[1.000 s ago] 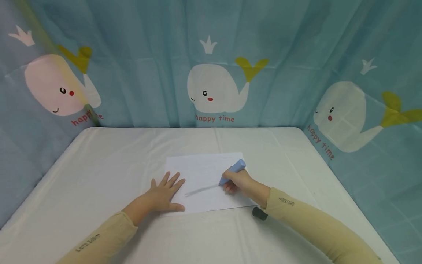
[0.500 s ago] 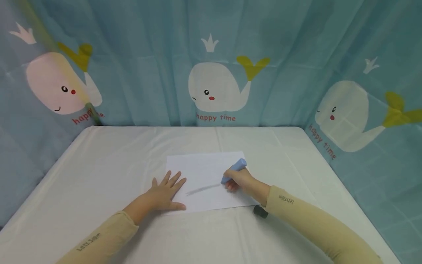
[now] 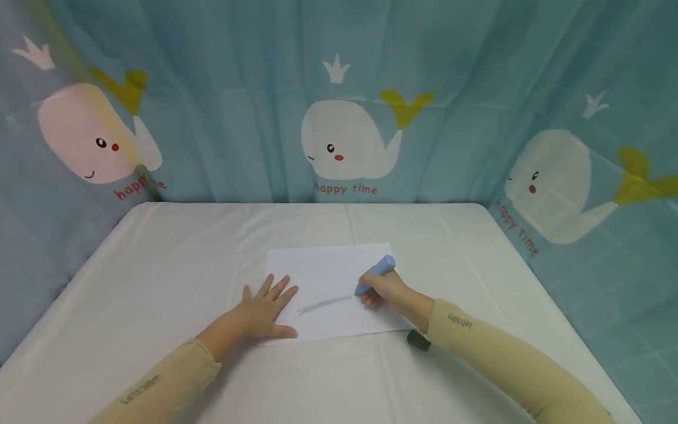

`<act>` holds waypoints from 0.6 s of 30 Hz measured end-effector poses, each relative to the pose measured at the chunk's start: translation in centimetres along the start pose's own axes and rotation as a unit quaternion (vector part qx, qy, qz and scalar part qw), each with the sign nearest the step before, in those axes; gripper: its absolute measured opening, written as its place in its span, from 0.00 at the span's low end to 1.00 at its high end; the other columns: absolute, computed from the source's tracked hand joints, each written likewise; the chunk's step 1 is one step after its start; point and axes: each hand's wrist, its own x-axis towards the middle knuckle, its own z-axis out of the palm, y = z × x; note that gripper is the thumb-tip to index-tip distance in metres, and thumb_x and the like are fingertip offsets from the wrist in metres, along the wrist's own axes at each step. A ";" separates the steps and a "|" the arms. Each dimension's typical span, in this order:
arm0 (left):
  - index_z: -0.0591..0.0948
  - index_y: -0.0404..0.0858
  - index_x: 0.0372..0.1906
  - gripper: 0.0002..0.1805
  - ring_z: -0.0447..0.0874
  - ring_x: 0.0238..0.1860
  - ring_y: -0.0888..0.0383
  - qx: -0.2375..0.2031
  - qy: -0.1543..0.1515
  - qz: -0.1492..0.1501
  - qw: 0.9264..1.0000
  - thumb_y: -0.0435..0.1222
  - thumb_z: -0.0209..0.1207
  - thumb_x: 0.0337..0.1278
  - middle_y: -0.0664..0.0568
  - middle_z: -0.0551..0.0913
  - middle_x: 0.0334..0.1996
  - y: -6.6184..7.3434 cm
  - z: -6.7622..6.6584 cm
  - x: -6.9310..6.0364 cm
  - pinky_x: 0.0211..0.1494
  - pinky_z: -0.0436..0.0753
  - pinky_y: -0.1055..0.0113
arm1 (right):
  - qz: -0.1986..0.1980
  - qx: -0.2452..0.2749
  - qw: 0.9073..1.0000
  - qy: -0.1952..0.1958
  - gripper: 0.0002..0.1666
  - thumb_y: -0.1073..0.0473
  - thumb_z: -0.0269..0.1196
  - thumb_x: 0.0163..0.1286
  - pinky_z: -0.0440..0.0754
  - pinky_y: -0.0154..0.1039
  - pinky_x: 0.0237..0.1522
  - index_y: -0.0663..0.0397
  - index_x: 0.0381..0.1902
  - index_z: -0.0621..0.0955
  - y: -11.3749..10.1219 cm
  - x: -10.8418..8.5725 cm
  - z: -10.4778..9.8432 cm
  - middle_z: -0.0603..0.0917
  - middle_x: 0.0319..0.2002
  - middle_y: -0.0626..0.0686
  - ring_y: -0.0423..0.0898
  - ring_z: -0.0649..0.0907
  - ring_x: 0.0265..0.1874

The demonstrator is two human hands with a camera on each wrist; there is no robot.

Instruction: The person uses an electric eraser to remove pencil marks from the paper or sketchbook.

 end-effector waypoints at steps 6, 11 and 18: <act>0.56 0.36 0.75 0.54 0.36 0.73 0.31 -0.001 0.007 0.002 1.000 0.65 0.58 0.52 0.37 0.46 0.76 0.1 0.1 -0.3 0.58 0.43 0.21 | -0.006 -0.007 1.000 -0.001 0.07 0.63 0.59 0.60 0.76 0.31 0.17 0.64 0.33 0.77 0.0 0.0 0.2 0.80 0.15 0.54 0.40 0.77 0.11; 0.56 0.36 0.75 0.54 0.36 0.73 0.31 -0.005 0.005 0.000 1.000 0.65 0.59 0.52 0.37 0.45 0.76 0.1 0.1 -0.3 0.59 0.42 0.21 | -0.006 -0.008 1.000 -0.007 0.07 0.63 0.59 0.60 0.76 0.31 0.17 0.64 0.33 0.77 0.1 0.0 0.2 0.80 0.15 0.54 0.41 0.77 0.11; 0.55 0.37 0.76 0.55 0.35 0.74 0.31 0.006 -0.006 -0.003 1.000 0.67 0.57 0.52 0.37 0.44 0.76 0.2 0.0 -0.1 0.59 0.42 0.21 | -0.011 -0.001 1.000 -0.007 0.07 0.64 0.59 0.60 0.76 0.31 0.17 0.64 0.34 0.76 0.4 0.1 0.2 0.80 0.15 0.54 0.41 0.77 0.11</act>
